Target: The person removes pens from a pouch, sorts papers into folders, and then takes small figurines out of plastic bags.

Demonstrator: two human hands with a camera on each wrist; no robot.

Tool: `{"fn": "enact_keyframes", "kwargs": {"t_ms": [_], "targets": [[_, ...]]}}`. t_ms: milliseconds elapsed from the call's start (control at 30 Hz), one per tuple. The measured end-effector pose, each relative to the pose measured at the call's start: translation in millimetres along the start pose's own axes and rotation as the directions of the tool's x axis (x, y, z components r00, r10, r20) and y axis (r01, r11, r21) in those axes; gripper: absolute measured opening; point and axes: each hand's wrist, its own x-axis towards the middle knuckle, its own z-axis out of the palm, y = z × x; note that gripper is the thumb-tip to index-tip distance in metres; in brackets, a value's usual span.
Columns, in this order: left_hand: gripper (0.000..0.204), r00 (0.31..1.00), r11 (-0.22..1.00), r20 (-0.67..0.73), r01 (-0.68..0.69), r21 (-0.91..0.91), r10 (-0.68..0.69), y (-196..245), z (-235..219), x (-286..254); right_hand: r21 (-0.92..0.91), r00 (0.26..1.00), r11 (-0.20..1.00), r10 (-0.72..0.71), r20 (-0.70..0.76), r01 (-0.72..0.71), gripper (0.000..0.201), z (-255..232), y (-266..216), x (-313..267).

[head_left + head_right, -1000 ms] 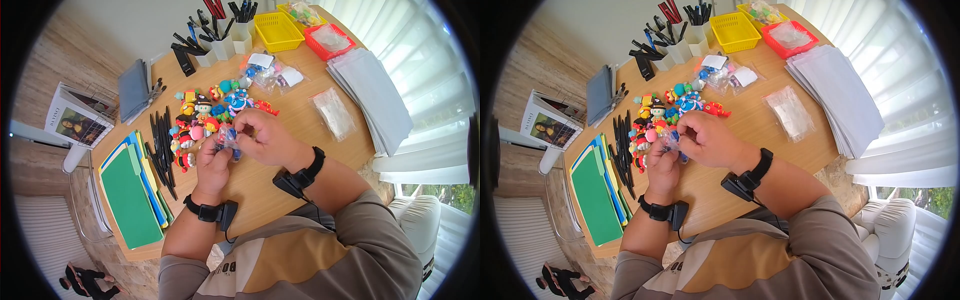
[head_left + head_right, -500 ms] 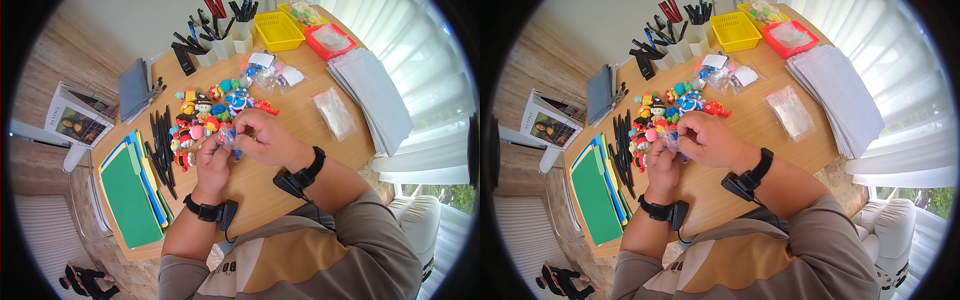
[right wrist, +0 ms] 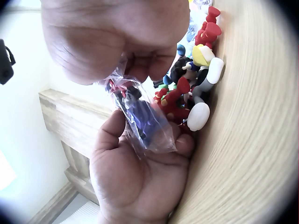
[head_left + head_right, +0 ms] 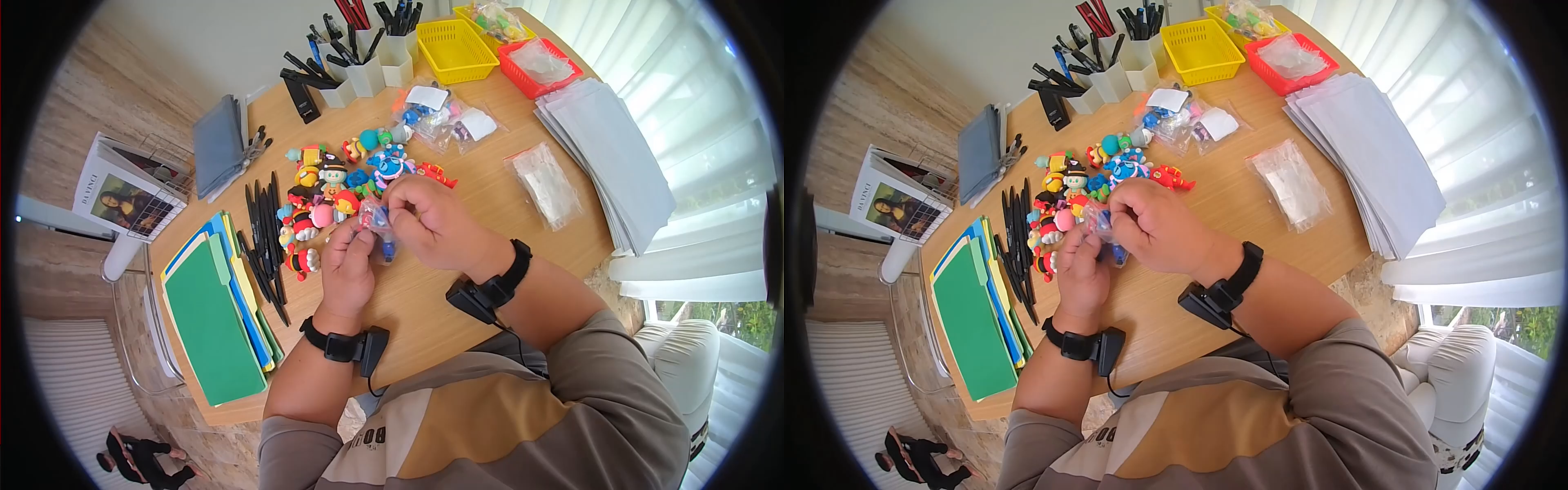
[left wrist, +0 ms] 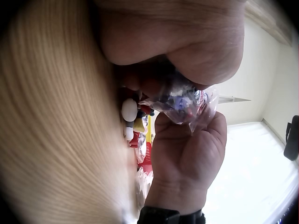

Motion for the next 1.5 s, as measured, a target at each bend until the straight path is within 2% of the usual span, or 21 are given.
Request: {"fn": "enact_keyframes", "kwargs": {"t_ms": [233, 367, 500, 567, 600, 800, 867, 1067, 1167, 1267, 1333, 1400, 1467, 1500], "targets": [[0.039, 1.000, 0.997, 0.005, 0.002, 0.083, -0.003, 0.3, -2.6, 1.5, 0.010, 0.999, 1.000, -0.016, -0.039, 0.017, 0.008, 1.0, 4.2, -0.2], [0.041, 1.000, 0.998, 0.026, 0.001, 0.064, -0.003, 2.6, -1.9, 1.4, 0.004, 0.997, 1.000, 0.002, -0.074, -0.002, 0.007, 0.5, 2.1, 0.1], [0.043, 0.999, 0.997, 0.036, 0.001, 0.076, -0.004, 2.8, -2.3, 0.9, 0.027, 0.999, 1.000, 0.013, -0.045, -0.011, 0.006, -0.1, 2.5, -0.4], [0.045, 0.999, 0.997, 0.039, -0.001, 0.081, -0.002, 1.8, -2.9, 1.3, 0.005, 0.988, 0.998, -0.055, -0.147, 0.056, 0.005, 1.8, 3.3, 2.2], [0.045, 0.999, 0.997, 0.042, 0.001, 0.077, -0.005, 1.4, -2.6, 1.8, 0.005, 0.988, 0.998, -0.054, -0.147, 0.056, 0.005, 1.3, 3.6, 2.3], [0.046, 0.998, 0.994, 0.065, 0.009, 0.110, -0.016, -0.4, -7.0, 1.6, 0.071, 0.982, 0.997, 0.007, -0.190, 0.006, 0.003, 0.7, 1.3, 2.0], [0.046, 0.997, 0.991, 0.077, 0.017, 0.130, -0.027, -0.1, -6.1, 1.5, 0.104, 0.973, 0.985, 0.152, -0.171, -0.136, 0.000, -1.4, -2.0, 1.2], [0.045, 0.998, 0.991, 0.065, 0.002, 0.130, -0.010, -1.8, -4.3, 1.3, 0.151, 0.947, 0.965, 0.243, -0.208, -0.215, 0.006, -0.5, -0.8, 0.3], [0.042, 0.998, 0.997, 0.069, -0.004, 0.079, -0.002, 3.0, 1.8, 0.2, 0.212, 0.936, 0.940, 0.307, -0.170, -0.269, 0.006, -2.3, -4.3, 1.2], [0.036, 0.988, 0.995, 0.152, -0.021, 0.093, 0.006, 9.9, 5.7, -2.6, 0.228, 0.948, 0.935, 0.300, -0.107, -0.270, 0.006, -0.7, -4.5, 0.3], [0.032, 0.963, 0.979, 0.264, -0.001, 0.202, -0.054, 10.0, 2.3, -2.5, 0.187, 0.963, 0.957, 0.245, -0.117, -0.221, 0.006, 0.7, -5.9, 1.1], [0.030, 0.970, 0.977, 0.234, 0.021, 0.211, -0.072, 11.1, 4.8, -2.5, 0.145, 0.975, 0.975, 0.187, -0.123, -0.169, 0.006, 1.0, -7.0, 1.4], [0.028, 0.975, 0.975, 0.202, 0.044, 0.219, -0.089, 9.8, 4.2, -2.1, 0.216, 0.957, 0.943, 0.278, -0.086, -0.255, 0.006, 0.7, -8.0, 1.3], [0.032, 0.980, 0.977, 0.180, 0.040, 0.208, -0.079, 6.8, 1.6, -1.4, 0.216, 0.957, 0.942, 0.279, -0.085, -0.255, 0.006, 0.7, -8.9, 1.1]]}}
